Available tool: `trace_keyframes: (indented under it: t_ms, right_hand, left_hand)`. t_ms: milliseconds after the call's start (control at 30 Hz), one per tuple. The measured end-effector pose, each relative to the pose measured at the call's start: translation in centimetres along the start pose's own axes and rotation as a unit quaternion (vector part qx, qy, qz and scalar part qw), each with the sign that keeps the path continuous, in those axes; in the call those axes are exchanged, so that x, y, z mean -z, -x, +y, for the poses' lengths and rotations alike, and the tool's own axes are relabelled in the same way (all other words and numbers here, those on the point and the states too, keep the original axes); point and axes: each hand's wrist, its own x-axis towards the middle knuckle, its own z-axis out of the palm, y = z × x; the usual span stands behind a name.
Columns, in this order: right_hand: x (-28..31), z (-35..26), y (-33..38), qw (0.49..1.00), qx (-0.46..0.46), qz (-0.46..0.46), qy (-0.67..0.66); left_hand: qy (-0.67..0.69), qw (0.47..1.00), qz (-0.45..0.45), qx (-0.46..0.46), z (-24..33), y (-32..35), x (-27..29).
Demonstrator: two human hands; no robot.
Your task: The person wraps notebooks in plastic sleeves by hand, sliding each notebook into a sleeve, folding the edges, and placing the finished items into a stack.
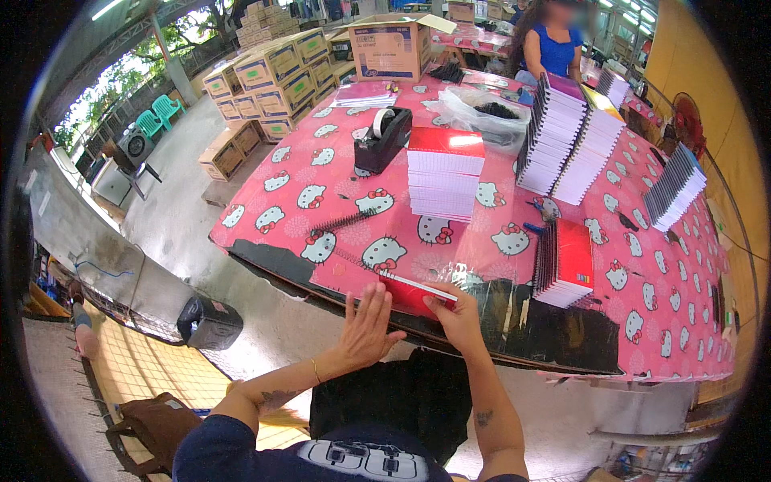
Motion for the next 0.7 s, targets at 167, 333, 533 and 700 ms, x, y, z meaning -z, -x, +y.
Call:
trace_keyframes:
  t_ms: [167, 333, 533, 700]
  right_hand:
    - [0.0, 0.5, 0.3, 0.999, -0.020, -0.017, -0.046]
    - [-0.1, 0.0, -0.3, 0.995, -0.041, -0.041, -0.084]
    - [0.1, 0.4, -0.1, 0.997, -0.022, -0.030, -0.073]
    - [0.0, 0.4, 0.5, 0.999, -0.014, -0.036, -0.015]
  left_hand:
    - [-0.059, 0.998, -0.011, 0.018, -1.1, -5.7, 2.5]
    - [-0.001, 0.999, 0.026, -0.033, -1.8, -7.8, 5.9]
    - [0.113, 0.989, -0.021, -0.092, -4.4, -9.5, 6.8]
    - [0.204, 0.973, -0.097, -0.037, -5.1, -10.1, 7.7]
